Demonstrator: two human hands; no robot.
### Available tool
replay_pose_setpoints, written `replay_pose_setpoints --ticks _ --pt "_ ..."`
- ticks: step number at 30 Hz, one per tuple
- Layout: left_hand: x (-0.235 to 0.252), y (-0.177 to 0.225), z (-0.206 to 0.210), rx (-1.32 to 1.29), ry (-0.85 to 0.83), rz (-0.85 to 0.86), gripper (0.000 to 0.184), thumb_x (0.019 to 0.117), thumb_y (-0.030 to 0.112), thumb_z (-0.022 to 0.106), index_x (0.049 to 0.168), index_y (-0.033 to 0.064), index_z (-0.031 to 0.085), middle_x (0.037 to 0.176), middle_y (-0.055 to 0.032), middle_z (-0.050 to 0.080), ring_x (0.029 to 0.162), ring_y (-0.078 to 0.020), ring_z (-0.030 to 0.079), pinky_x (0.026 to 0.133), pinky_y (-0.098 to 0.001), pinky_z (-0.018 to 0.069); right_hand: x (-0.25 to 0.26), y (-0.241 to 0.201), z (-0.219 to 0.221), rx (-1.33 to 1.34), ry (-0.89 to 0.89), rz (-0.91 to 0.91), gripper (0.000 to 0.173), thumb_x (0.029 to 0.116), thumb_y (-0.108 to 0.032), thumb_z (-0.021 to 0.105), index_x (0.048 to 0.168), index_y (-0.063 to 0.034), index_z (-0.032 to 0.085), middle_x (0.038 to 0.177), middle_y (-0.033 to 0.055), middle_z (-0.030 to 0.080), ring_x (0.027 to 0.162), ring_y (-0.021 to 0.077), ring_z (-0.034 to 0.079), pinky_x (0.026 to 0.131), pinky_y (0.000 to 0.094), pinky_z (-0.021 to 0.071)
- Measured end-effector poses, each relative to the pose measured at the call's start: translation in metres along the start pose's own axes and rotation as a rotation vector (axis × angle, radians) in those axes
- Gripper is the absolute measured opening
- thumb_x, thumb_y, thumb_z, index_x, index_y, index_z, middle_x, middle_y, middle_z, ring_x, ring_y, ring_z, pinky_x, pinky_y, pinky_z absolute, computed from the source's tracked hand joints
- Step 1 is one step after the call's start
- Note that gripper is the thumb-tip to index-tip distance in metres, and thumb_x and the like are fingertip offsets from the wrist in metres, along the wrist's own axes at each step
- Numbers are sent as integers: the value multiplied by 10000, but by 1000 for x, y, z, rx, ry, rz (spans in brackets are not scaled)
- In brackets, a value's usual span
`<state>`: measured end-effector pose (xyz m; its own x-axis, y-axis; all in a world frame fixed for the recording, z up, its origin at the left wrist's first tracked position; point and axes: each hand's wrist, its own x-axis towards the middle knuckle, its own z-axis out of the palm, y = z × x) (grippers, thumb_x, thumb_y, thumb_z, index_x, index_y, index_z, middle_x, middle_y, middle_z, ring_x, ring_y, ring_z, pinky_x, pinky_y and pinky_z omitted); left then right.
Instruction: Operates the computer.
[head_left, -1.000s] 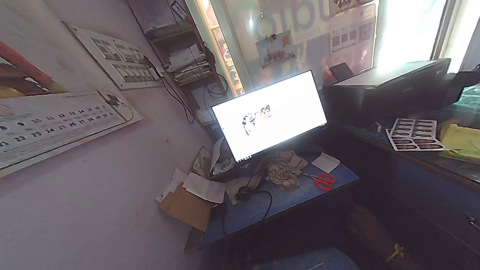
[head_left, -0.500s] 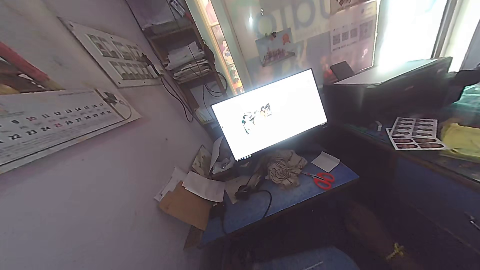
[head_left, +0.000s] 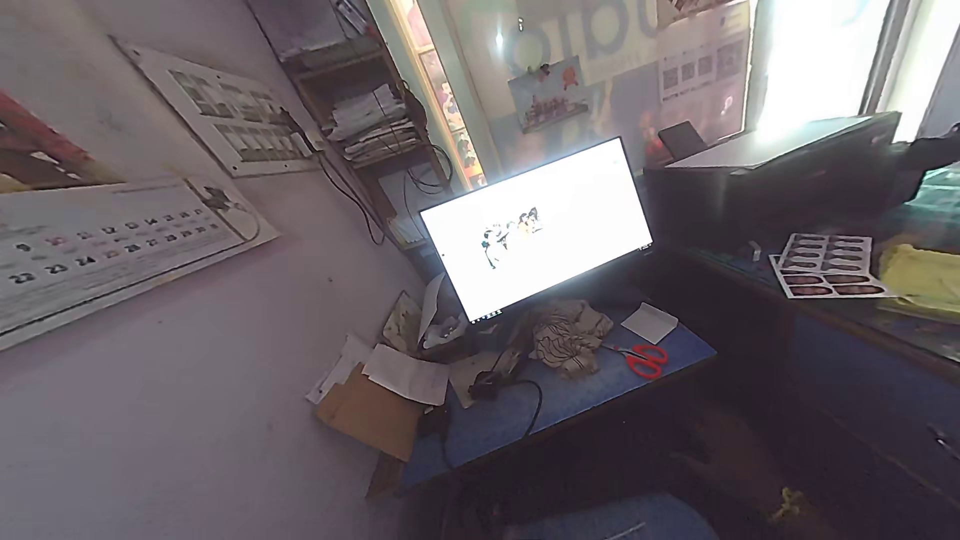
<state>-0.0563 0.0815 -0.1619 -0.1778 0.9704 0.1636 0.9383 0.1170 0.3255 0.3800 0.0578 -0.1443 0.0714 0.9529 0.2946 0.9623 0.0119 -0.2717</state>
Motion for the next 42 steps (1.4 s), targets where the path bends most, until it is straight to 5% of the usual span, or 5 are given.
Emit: replay_pose_setpoints --ticks 4,17,30,38,42 --pt "3 -3 4 -41 33 -24 612 1052 441 459 1390 -59 559 1415 -284 570 1347 -410 543 1134 -558 425 2 0 -4 81 -5 53 592 999 -562 499 1410 -155 624 1482 144 569 1405 373 493 1179 611 331" --pt "3 -8 12 32 135 45 542 1053 439 441 1247 -4 687 1389 -235 613 1307 -378 586 1108 -531 454 5 7 -1 100 23 73 598 1004 -539 501 1446 -148 594 1458 187 572 1371 398 523 1133 599 404" --pt "0 -4 10 54 177 140 545 1069 403 427 1348 -16 636 1503 -281 502 1417 -440 467 1184 -570 349 7 8 2 102 -37 118 644 983 -522 560 1497 -135 535 1541 171 502 1427 377 471 1178 564 367" --pt "-7 -1 9 76 161 131 542 1053 408 460 1266 -41 676 1344 -296 623 1287 -456 585 1084 -584 458 5 7 -4 83 -66 104 622 965 -437 603 1503 -134 529 1530 177 513 1407 380 496 1155 569 396" --pt "-9 6 0 129 80 114 610 1042 471 475 1403 -6 595 1510 -241 516 1442 -417 446 1188 -571 349 4 0 -12 62 -112 116 591 953 -314 658 1479 -71 541 1487 226 538 1381 416 511 1143 574 408"
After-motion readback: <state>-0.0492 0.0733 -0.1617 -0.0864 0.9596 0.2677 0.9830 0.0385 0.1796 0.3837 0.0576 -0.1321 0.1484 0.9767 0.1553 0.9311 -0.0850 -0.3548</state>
